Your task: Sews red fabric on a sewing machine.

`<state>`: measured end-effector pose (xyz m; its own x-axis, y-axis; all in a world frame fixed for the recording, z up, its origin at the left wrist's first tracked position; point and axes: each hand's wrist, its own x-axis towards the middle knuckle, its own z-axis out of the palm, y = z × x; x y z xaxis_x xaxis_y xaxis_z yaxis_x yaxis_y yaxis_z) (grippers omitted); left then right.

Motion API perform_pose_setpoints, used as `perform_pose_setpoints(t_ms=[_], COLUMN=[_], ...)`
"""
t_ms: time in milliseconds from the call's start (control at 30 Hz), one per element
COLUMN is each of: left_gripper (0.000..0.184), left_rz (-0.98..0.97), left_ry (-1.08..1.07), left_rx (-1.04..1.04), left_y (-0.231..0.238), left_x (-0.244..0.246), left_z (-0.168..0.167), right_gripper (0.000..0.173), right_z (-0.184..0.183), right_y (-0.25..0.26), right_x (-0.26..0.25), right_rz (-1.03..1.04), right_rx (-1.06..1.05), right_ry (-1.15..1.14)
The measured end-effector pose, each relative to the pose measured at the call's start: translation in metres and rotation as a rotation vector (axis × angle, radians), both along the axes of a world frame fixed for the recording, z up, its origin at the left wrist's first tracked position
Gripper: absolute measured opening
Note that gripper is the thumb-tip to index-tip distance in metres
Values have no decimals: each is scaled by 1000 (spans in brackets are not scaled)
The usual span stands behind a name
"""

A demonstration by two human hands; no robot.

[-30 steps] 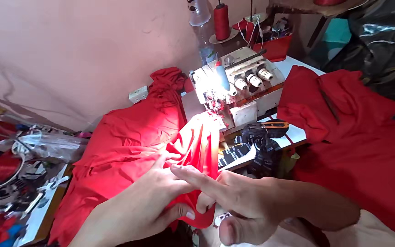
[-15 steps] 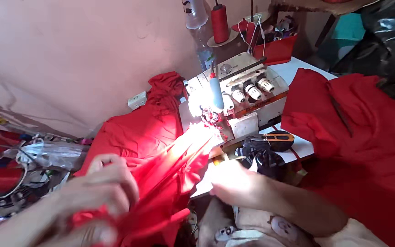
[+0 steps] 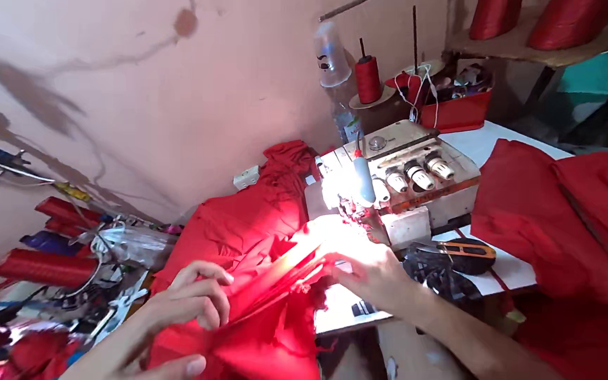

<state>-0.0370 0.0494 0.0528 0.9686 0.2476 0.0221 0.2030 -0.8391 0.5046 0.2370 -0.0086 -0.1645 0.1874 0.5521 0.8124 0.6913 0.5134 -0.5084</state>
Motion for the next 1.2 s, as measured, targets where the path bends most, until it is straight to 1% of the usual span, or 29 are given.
perform_pose_setpoints(t_ms=[33,100,167,233,300,367,433,500,567,633,700,767,867,900,967,1067,1100,1200], left_gripper=[46,34,32,36,38,35,34,31,27,26,20,17,16,16,14,15,14,14], left_rz=[-8,-46,-40,20,111,199,242,235,207,165,118,69,68,83,105,137,143,168], left_ry=[-16,-36,-52,-59,-70,-87,-139,-185,-235,-286,-333,-379,-437,-438,-431,-419,-414,-407], left_rx=[9,88,174,263,389,500,531,525,476,343,180,106,91,89,89,95,94,93], left_y=[3,14,21,22,23,25,27,29,30,30,30,33,40,44,50,59,63,70], left_x=[-2,-6,-10,-12,-10,-10,-9,-7,-1,5,13,22,33,34,34,32,31,26], left_z=[-1,-5,-8,-10,-13,-17,-24,-30,-33,-33,-30,-28,-27,-26,-24,-21,-21,-21], right_gripper=[22,19,20,19,15,14,15,15,14,15,15,17,28,31,29,24,23,26], right_z=[2,12,28,43,49,52,50,49,51,55,57,53,39,32,19,12,13,21], right_y=[4,8,8,8,8,9,11,12,13,16,19,20,15,14,15,14,15,17], right_x=[3,5,-1,-13,-24,-31,-34,-34,-35,-34,-29,-18,9,18,33,39,37,29], right_rz=[-8,55,230,413,488,475,427,371,277,173,87,-8,-21,-22,-8,11,18,60], right_rx=[-49,-137,-194,-222,-132,-37,11,56,132,188,182,108,-164,-211,-204,-147,-134,-187], right_ry=[-8,-27,-29,-9,-18,-17,-8,-10,-45,-118,-184,-222,-221,-213,-187,-146,-116,-32])
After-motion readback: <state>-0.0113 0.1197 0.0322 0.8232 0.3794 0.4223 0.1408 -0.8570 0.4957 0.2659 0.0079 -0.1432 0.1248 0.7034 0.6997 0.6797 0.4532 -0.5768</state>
